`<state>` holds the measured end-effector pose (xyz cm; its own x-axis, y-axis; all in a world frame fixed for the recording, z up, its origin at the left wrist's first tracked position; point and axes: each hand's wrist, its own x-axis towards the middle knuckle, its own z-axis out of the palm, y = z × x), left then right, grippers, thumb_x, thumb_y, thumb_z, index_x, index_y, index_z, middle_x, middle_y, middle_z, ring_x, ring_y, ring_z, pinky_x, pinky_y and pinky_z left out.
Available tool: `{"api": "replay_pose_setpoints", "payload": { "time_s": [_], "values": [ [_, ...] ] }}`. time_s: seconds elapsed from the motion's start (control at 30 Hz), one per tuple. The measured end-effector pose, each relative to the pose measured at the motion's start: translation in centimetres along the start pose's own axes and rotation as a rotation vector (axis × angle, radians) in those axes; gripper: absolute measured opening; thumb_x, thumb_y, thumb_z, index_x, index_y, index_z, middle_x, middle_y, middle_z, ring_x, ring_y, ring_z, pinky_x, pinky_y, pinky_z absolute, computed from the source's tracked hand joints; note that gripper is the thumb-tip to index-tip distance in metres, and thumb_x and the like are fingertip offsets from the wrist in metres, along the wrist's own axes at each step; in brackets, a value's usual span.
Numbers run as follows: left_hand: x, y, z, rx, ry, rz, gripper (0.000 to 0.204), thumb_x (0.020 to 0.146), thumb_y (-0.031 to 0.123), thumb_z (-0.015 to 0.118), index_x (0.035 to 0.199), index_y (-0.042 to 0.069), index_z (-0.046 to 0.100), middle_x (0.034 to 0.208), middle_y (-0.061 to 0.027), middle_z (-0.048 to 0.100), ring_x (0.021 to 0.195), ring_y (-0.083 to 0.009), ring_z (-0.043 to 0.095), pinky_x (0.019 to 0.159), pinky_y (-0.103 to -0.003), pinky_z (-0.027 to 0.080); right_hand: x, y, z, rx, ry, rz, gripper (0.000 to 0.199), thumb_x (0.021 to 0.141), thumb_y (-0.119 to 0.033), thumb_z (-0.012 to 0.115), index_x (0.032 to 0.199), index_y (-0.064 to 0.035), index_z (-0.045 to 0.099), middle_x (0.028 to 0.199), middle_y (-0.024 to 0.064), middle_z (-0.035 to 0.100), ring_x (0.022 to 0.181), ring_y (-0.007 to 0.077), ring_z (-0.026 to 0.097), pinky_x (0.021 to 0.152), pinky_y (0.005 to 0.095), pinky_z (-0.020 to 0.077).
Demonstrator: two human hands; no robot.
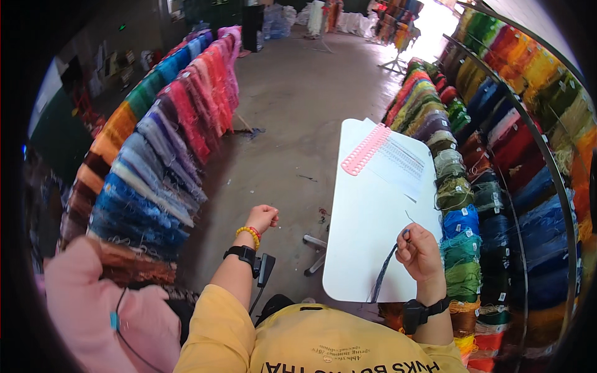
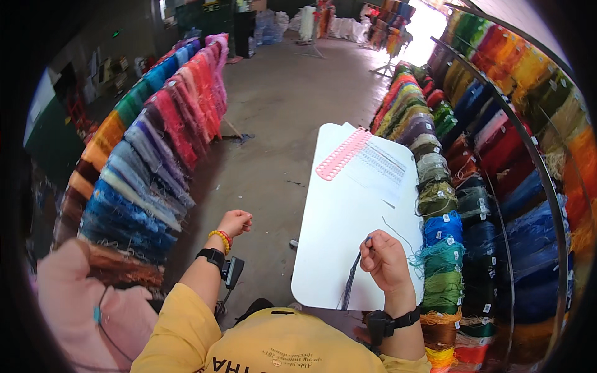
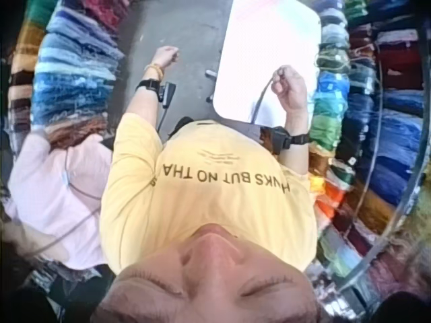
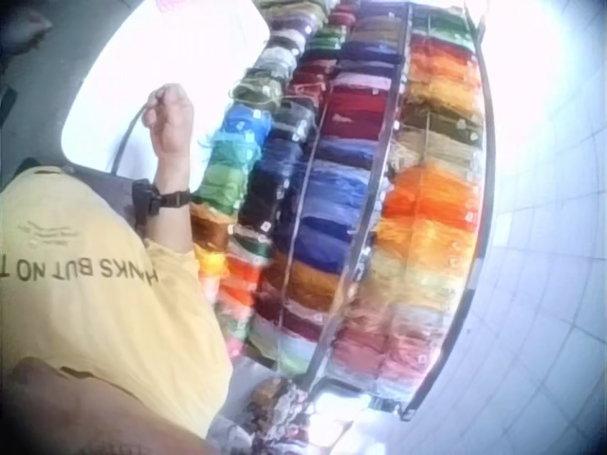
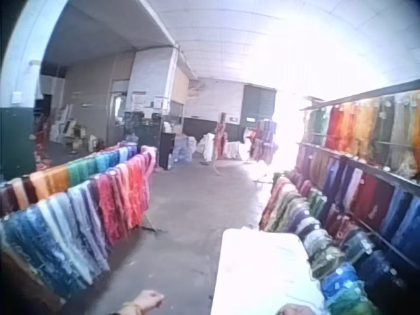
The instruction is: The person compares a list to a pink thread organizer, pulls strands of thread from various bundles on a rack, and threads them through the holes of the organizer.
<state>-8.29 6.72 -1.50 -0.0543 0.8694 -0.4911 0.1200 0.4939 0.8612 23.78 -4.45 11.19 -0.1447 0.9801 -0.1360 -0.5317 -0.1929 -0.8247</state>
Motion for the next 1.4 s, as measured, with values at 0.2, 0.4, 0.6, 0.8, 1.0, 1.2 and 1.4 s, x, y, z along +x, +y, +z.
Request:
{"api": "replay_pose_setpoints", "payload": {
  "time_s": [0.2,0.4,0.6,0.8,1.0,1.2,1.4],
  "values": [
    [5.5,2.2,1.5,0.098,-0.161,-0.047,0.013,0.079,0.016,0.053,0.083,0.005,0.058,0.071,-0.0031,0.058,0.058,-0.0103,0.054,0.052,-0.021,0.042,-0.3,0.3,-2.6,-0.020,0.206,-0.041,0.017,0.086,-0.019,0.047,0.079,-0.0042,0.049,0.067,0.0060,0.055,0.045,0.0083,0.047,0.043,0.0207,0.0386],
    [10.4,6.8,5.8,0.260,-0.395,0.021,0.014,0.081,0.020,0.052,0.085,0.008,0.056,0.071,0.0005,0.056,0.060,-0.0078,0.054,0.057,-0.019,0.041,1.6,1.6,-3.9,-0.039,0.448,-0.070,0.017,0.086,-0.018,0.046,0.080,-0.0032,0.050,0.066,0.0043,0.054,0.046,0.0075,0.047,0.043,0.0192,0.0402],
    [14.8,11.5,7.5,0.194,-0.652,0.135,0.013,0.083,0.016,0.050,0.086,0.005,0.056,0.071,0.0008,0.055,0.062,-0.0069,0.052,0.060,-0.020,0.043,5.7,4.0,-1.8,-0.006,0.618,-0.053,0.016,0.086,-0.017,0.046,0.080,-0.0035,0.050,0.065,0.0027,0.053,0.046,0.0062,0.047,0.043,0.0174,0.0398],
    [18.2,12.5,2.1,0.151,-0.722,0.123,0.013,0.082,0.015,0.051,0.086,0.003,0.057,0.072,-0.0014,0.057,0.063,-0.0080,0.053,0.059,-0.019,0.042,12.3,4.3,0.4,-0.080,0.623,-0.026,0.017,0.086,-0.017,0.047,0.079,-0.0032,0.050,0.066,0.0027,0.053,0.046,0.0059,0.046,0.042,0.0174,0.0390],
    [20.8,11.5,-10.8,0.045,-0.498,0.094,0.014,0.083,0.013,0.050,0.089,0.002,0.056,0.074,-0.0024,0.056,0.067,-0.0084,0.053,0.063,-0.021,0.045,19.8,3.2,1.8,-0.422,0.618,0.120,0.017,0.085,-0.019,0.049,0.077,-0.0038,0.050,0.063,0.0021,0.051,0.049,0.0076,0.046,0.044,0.0188,0.0384],
    [21.6,8.6,-21.8,-0.123,-0.118,-0.044,0.013,0.084,0.015,0.050,0.088,0.003,0.055,0.072,-0.0011,0.055,0.060,-0.0069,0.052,0.058,-0.019,0.045,27.5,-0.3,2.8,-0.928,0.385,0.360,0.017,0.082,-0.016,0.051,0.072,-0.0022,0.052,0.058,0.0018,0.049,0.045,0.0084,0.045,0.042,0.0213,0.0370],
    [25.1,9.7,-21.3,-0.198,-0.091,-0.092,0.010,0.084,0.013,0.050,0.086,0.004,0.055,0.069,-0.0003,0.055,0.059,-0.0066,0.052,0.057,-0.019,0.046,33.2,-2.9,-0.5,-1.242,0.398,0.594,0.022,0.079,-0.015,0.053,0.063,-0.0006,0.053,0.052,0.0028,0.050,0.043,0.0099,0.048,0.039,0.0233,0.0373]
  ]
}}
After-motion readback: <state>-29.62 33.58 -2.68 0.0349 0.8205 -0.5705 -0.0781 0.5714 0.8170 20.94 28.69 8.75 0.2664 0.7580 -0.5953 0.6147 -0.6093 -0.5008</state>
